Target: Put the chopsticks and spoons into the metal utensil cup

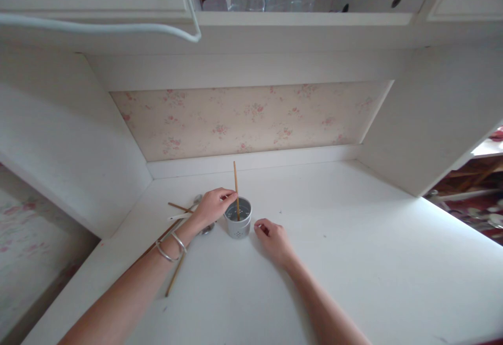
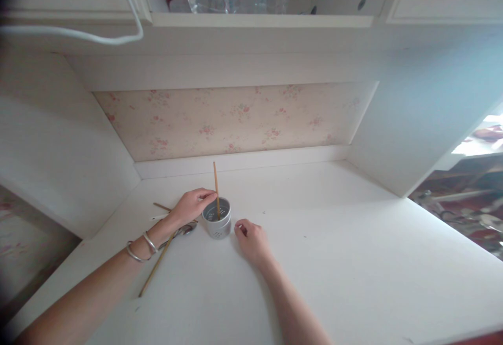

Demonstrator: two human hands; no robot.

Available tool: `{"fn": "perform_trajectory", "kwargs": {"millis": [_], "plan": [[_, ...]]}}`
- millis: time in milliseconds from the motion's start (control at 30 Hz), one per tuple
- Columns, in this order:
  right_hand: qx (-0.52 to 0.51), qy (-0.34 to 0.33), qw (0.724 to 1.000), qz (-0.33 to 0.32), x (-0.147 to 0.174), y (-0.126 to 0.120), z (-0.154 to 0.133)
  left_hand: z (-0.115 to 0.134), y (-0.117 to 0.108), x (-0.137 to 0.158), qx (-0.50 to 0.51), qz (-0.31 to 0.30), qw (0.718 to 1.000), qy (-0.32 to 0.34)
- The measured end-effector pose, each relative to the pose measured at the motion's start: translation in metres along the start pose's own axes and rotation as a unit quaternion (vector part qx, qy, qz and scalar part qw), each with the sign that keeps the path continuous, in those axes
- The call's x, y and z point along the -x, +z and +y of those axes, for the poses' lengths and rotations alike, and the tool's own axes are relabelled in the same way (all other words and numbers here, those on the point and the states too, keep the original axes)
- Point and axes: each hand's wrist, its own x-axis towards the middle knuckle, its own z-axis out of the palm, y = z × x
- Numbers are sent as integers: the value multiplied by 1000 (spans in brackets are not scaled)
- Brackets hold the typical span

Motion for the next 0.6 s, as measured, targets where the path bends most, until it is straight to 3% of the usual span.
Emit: {"fn": "perform_trajectory", "kwargs": {"millis": [167,333,433,600], "plan": [[-1,-4,1000,-5,1,-2,-2,-7,-9,22,16,54,998,-25],[-6,8,1000,-1,2,-1,-3,-10,-15,70,56,119,987,-92],[-12,21,1000,10,3,0,-5,-10,-5,100,118,72,982,-127],[-29,45,992,114,10,-3,-12,-14,27,127,210,-97,961,-150]]}}
